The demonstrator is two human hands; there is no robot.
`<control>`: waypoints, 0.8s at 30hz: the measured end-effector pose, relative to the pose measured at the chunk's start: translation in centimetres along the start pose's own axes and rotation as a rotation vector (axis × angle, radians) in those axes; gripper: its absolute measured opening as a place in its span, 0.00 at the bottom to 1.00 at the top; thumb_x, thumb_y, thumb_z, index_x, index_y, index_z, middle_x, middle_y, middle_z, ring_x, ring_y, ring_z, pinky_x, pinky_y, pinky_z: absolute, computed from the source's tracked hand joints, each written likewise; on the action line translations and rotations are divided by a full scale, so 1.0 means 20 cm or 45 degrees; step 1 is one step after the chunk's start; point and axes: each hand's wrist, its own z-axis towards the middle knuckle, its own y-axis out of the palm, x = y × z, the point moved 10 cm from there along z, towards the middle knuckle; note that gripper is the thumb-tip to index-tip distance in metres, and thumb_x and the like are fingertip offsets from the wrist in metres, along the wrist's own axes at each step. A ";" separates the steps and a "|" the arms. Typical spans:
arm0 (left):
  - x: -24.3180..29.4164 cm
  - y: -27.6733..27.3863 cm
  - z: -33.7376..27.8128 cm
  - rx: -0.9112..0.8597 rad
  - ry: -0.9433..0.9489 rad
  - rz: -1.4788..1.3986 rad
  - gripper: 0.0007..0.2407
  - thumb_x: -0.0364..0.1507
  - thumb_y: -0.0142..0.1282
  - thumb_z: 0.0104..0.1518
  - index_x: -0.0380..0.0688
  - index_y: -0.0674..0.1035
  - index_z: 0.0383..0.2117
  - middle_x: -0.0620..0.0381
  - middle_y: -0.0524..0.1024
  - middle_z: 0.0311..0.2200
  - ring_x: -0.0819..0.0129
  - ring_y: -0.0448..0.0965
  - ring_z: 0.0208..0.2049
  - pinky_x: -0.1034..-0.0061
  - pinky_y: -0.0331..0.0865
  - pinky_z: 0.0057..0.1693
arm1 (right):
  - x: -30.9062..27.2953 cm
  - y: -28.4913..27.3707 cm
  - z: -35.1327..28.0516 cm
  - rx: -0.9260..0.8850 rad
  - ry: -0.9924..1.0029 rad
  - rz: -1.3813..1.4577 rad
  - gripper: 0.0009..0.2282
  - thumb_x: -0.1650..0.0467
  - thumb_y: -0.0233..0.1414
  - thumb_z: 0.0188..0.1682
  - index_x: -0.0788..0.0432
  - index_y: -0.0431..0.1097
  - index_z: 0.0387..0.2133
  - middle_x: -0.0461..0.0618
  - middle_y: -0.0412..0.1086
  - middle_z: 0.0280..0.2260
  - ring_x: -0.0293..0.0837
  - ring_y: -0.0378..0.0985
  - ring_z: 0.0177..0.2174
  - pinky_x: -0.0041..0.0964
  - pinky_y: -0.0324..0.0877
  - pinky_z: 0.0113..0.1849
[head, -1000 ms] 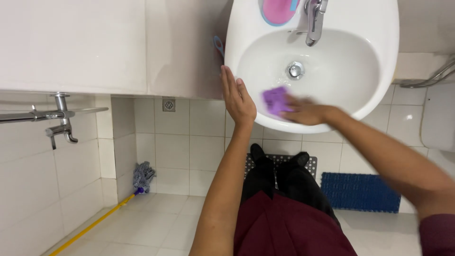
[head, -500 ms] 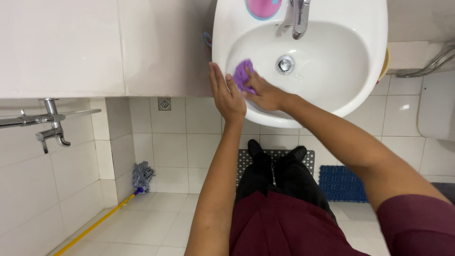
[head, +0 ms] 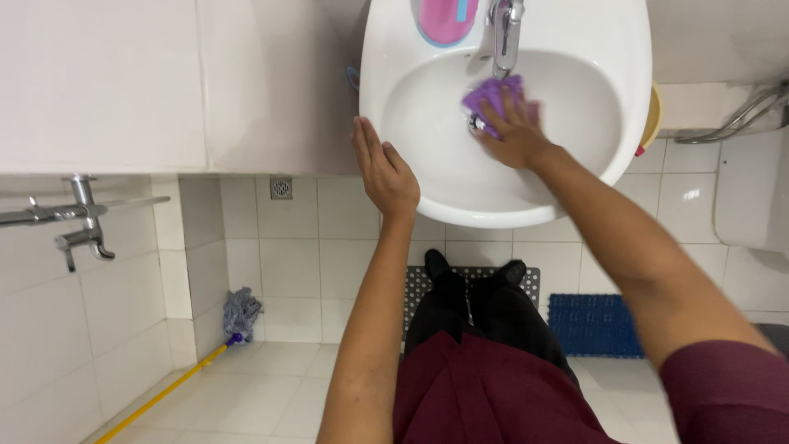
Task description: Mopping the floor and scrubbing the sink in a bathroom.
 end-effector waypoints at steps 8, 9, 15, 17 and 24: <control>-0.03 0.01 -0.02 0.015 0.019 0.059 0.21 0.28 0.38 0.71 0.44 0.60 0.71 0.51 0.56 0.73 0.45 0.55 0.73 0.58 0.59 0.72 | -0.69 -0.03 -0.15 -0.214 -0.443 0.789 0.25 0.60 0.40 0.56 0.44 0.50 0.69 0.51 0.41 0.73 0.58 0.37 0.70 0.52 0.40 0.66; -0.02 0.01 -0.03 0.011 0.021 0.062 0.21 0.28 0.38 0.71 0.44 0.60 0.71 0.51 0.56 0.73 0.45 0.55 0.73 0.58 0.59 0.72 | -0.61 -0.04 -0.23 -0.214 -0.441 0.793 0.25 0.60 0.40 0.56 0.44 0.50 0.69 0.51 0.41 0.73 0.58 0.37 0.70 0.52 0.40 0.66; -0.02 0.01 -0.03 -0.003 0.018 0.051 0.22 0.29 0.38 0.70 0.44 0.58 0.71 0.51 0.55 0.73 0.44 0.54 0.73 0.59 0.60 0.71 | -0.07 -0.12 -0.57 -0.769 0.066 -0.353 0.25 0.56 0.29 0.58 0.30 0.37 0.71 0.45 0.27 0.73 0.56 0.23 0.69 0.59 0.26 0.65; 0.00 -0.01 -0.02 0.018 0.014 0.014 0.22 0.28 0.37 0.70 0.45 0.59 0.72 0.52 0.56 0.73 0.46 0.56 0.73 0.59 0.60 0.72 | 0.24 -0.07 -0.33 0.092 0.025 -0.976 0.29 0.56 0.27 0.59 0.55 0.46 0.71 0.57 0.40 0.70 0.58 0.33 0.68 0.55 0.31 0.63; -0.03 0.01 0.00 -0.011 -0.002 0.008 0.20 0.30 0.37 0.72 0.45 0.59 0.71 0.52 0.55 0.73 0.47 0.55 0.73 0.59 0.59 0.72 | -0.24 -0.13 0.08 0.140 -0.165 0.230 0.29 0.54 0.31 0.57 0.50 0.41 0.71 0.55 0.30 0.72 0.55 0.25 0.69 0.55 0.26 0.65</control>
